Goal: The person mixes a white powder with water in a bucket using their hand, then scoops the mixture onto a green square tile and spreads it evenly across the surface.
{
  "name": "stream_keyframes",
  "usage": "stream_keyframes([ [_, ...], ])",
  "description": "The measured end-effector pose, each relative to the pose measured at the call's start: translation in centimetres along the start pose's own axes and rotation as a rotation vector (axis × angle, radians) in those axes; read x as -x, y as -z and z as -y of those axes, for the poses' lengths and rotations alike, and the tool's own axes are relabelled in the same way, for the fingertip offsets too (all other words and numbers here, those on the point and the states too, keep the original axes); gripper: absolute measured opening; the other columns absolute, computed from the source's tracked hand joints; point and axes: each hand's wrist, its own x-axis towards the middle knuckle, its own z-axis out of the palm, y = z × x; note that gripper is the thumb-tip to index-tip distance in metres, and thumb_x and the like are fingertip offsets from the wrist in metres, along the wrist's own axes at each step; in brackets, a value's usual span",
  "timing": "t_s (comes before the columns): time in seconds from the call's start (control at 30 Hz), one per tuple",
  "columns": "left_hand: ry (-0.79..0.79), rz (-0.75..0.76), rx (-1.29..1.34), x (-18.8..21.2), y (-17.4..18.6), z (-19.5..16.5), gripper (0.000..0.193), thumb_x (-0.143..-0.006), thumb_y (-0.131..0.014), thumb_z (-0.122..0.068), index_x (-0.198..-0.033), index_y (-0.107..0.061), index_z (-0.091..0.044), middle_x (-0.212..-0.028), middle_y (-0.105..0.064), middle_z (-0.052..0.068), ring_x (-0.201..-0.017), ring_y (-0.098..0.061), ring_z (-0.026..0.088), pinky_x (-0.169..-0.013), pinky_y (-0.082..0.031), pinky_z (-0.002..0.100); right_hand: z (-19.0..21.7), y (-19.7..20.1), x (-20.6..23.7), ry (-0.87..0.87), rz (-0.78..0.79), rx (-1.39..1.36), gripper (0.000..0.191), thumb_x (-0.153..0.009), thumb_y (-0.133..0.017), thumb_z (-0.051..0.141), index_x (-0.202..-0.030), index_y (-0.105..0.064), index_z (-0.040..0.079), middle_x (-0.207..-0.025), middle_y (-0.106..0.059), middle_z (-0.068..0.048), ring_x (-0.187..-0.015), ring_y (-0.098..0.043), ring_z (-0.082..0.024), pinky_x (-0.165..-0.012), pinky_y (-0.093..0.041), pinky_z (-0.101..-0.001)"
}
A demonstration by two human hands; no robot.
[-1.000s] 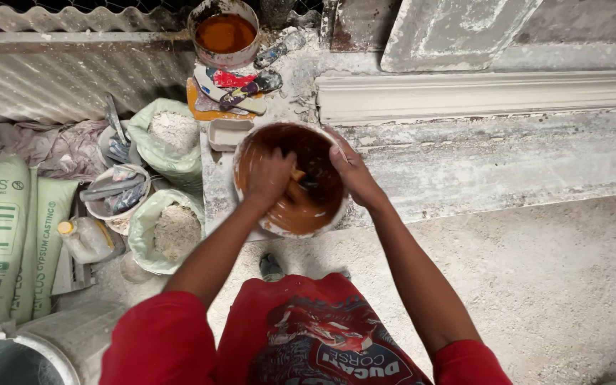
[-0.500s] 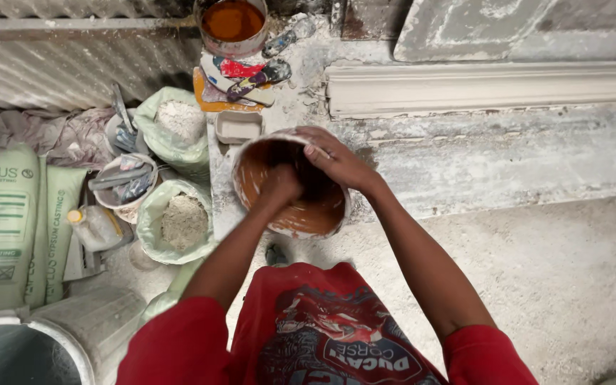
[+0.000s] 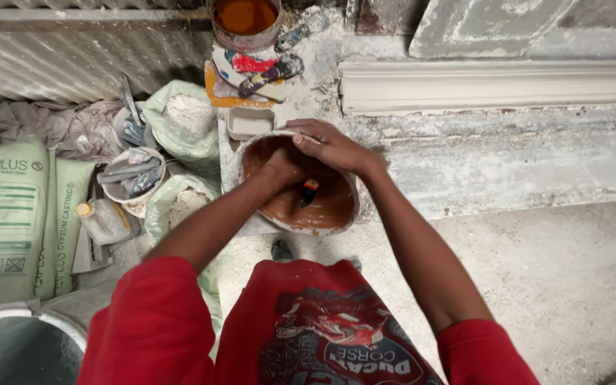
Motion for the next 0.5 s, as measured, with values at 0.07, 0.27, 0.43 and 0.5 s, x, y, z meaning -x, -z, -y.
stream_keyframes([
  [0.07, 0.109, -0.018, -0.022, 0.7, -0.5, -0.7, 0.044, -0.095, -0.062, -0.025, -0.134, -0.06, -0.006, -0.131, -0.063, 0.022, -0.116, -0.061, 0.038, -0.097, -0.046, 0.047, 0.4, 0.0, -1.0, 0.066, -0.01, -0.024, 0.065, -0.101, -0.047, 0.059, -0.149, -0.055, 0.016, -0.159, -0.049, -0.011, -0.149, -0.042, -0.033, -0.125, -0.031, -0.0472],
  [0.27, -0.019, -0.038, 0.051, 1.2, -0.3, -3.0, 0.046, -0.094, -0.066, -0.031, -0.131, -0.061, -0.005, -0.134, -0.063, 0.021, -0.125, -0.058, 0.036, -0.109, -0.041, 0.045, 0.5, 0.2, -1.8, -0.001, 0.005, -0.036, 0.069, -0.097, -0.05, 0.062, -0.148, -0.054, 0.016, -0.157, -0.047, -0.013, -0.146, -0.041, -0.034, -0.12, -0.031, -0.0463],
  [0.43, 0.332, -0.079, 0.502, 2.8, 3.0, -2.2, 0.035, -0.094, -0.061, -0.03, -0.121, -0.071, -0.011, -0.123, -0.076, 0.016, -0.114, -0.072, 0.031, -0.101, -0.054, 0.041, 0.1, -0.7, -1.8, -0.04, -0.004, -0.18, 0.076, -0.093, -0.05, 0.068, -0.149, -0.052, 0.016, -0.155, -0.049, -0.014, -0.145, -0.045, -0.033, -0.119, -0.036, -0.0457],
  [0.5, 0.138, -0.094, 0.434, 3.4, 2.6, -3.0, 0.035, -0.088, -0.066, -0.028, -0.115, -0.073, -0.007, -0.117, -0.074, 0.02, -0.107, -0.071, 0.037, -0.094, -0.054, 0.047, 0.1, -0.9, -2.1, -0.005, 0.004, -0.107, 0.077, -0.093, -0.05, 0.069, -0.148, -0.055, 0.015, -0.155, -0.052, -0.014, -0.144, -0.048, -0.033, -0.12, -0.039, -0.045],
])
